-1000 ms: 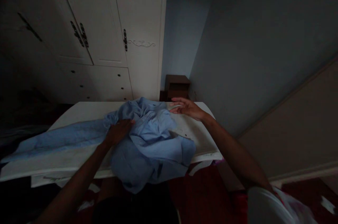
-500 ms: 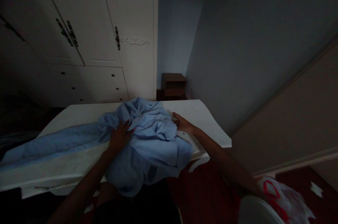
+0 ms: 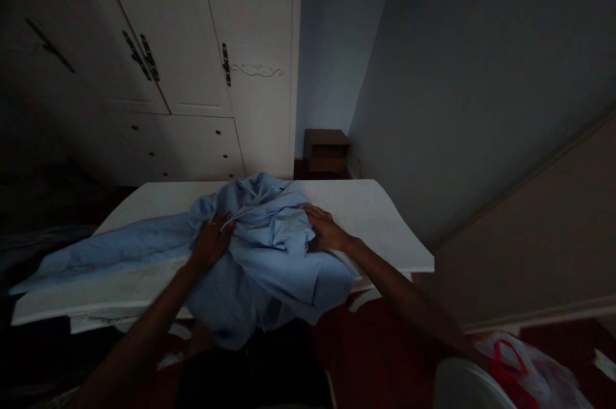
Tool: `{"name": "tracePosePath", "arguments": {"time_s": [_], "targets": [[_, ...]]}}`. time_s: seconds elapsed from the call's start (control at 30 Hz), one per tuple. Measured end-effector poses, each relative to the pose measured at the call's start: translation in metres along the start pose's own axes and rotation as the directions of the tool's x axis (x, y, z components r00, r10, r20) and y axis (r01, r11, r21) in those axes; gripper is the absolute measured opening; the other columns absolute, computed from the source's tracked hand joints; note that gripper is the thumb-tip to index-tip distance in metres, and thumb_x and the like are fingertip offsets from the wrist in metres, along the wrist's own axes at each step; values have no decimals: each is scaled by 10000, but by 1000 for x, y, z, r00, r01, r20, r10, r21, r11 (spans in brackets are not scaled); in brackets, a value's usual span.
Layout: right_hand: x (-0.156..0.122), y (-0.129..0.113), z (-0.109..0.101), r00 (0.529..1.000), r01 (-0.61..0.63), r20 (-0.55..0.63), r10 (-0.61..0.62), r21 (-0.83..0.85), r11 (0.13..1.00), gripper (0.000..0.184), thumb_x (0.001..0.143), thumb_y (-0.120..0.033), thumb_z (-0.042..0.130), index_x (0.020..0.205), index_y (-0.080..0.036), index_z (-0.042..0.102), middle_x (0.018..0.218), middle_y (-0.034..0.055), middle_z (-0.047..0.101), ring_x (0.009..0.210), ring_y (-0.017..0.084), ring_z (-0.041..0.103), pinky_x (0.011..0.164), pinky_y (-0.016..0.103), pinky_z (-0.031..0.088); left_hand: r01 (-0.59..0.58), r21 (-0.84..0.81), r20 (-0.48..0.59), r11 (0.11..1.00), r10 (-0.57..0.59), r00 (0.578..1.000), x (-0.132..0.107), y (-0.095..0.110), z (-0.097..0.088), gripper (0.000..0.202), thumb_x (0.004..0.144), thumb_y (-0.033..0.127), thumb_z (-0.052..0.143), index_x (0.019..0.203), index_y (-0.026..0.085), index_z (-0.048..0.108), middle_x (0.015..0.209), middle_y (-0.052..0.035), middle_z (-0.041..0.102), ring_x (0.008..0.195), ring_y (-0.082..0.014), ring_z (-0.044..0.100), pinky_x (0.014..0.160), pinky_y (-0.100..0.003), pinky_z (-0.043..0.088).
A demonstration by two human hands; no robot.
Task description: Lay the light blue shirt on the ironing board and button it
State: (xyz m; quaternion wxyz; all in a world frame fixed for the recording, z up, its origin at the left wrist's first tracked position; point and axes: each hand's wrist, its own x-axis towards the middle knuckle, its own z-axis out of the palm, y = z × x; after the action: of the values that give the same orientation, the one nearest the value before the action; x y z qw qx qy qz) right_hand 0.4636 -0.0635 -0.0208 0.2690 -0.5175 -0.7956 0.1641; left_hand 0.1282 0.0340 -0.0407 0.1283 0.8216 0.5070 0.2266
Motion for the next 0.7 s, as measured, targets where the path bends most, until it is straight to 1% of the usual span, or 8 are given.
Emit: {"name": "tracePosePath", "arguments": {"time_s": [0.07, 0.13, 0.23, 0.33, 0.47, 0.57, 0.63, 0.7], "targets": [[-2, 4, -2, 997, -44, -65, 45, 21, 999, 357, 742, -153, 556, 1079, -193, 669, 1205, 114, 649, 1159, 270, 566, 1000, 438, 412, -31, 41, -15, 999, 32, 999, 1, -6, 3, 548, 973, 443, 255, 1318, 142, 557, 1426, -114, 515, 1415, -267, 339, 1170, -517, 249], [-3, 5, -11, 978, -106, -171, 117, 74, 992, 254, 784, -153, 474, 946, -185, 667, 964, 74, 701, 925, 221, 643, 856, 365, 485, -46, 52, -16, 998, 47, 999, 1, -10, 5, 557, 977, 454, 243, 1323, 147, 553, 1434, -111, 507, 1414, -262, 343, 1166, -508, 261], [-2, 2, -43, 896, -164, -396, 199, 120, 979, 157, 832, -249, 486, 882, -186, 621, 797, 26, 663, 750, 181, 620, 703, 296, 485, -61, 69, 0, 996, 61, 998, 0, -11, 4, 555, 980, 467, 239, 1335, 175, 550, 1442, -101, 501, 1413, -263, 345, 1167, -506, 257], [5, -7, -87, 811, -177, -543, 216, 123, 976, 206, 864, -371, 509, 862, -190, 607, 753, 10, 644, 674, 155, 590, 613, 255, 458, -94, 109, 31, 990, 91, 995, -1, -7, 0, 554, 977, 489, 252, 1337, 200, 558, 1449, -106, 491, 1415, -285, 338, 1156, -532, 253], [20, -30, -132, 873, -167, -477, 99, -101, 981, 207, 857, -327, 518, 898, -186, 664, 846, 46, 699, 750, 181, 634, 687, 291, 489, -108, 158, 59, 981, 100, 993, -1, 3, -4, 554, 983, 487, 240, 1310, 208, 588, 1447, -119, 491, 1406, -304, 349, 1144, -549, 251], [36, -44, -147, 890, -180, -455, 20, -312, 933, 214, 847, -268, 507, 914, -190, 694, 947, 72, 716, 867, 215, 652, 803, 344, 491, -96, 172, 60, 980, 86, 994, -3, 7, -3, 550, 989, 453, 232, 1334, 182, 564, 1452, -134, 481, 1398, -297, 365, 1142, -535, 258], [49, -46, -149, 847, -299, -524, 91, -328, 896, 215, 850, -313, 533, 832, -175, 696, 890, 90, 717, 852, 233, 655, 791, 353, 494, -94, 182, 72, 979, 82, 994, -5, 9, -3, 555, 988, 446, 231, 1356, 166, 538, 1466, -145, 461, 1397, -292, 368, 1140, -534, 257], [62, -43, -144, 811, -437, -497, 309, -163, 884, 350, 875, -416, 524, 679, -161, 663, 700, 92, 690, 713, 222, 652, 693, 331, 506, -101, 191, 105, 976, 82, 991, -6, 11, -7, 577, 980, 479, 239, 1374, 160, 515, 1473, -155, 447, 1398, -299, 365, 1135, -551, 249]]}}
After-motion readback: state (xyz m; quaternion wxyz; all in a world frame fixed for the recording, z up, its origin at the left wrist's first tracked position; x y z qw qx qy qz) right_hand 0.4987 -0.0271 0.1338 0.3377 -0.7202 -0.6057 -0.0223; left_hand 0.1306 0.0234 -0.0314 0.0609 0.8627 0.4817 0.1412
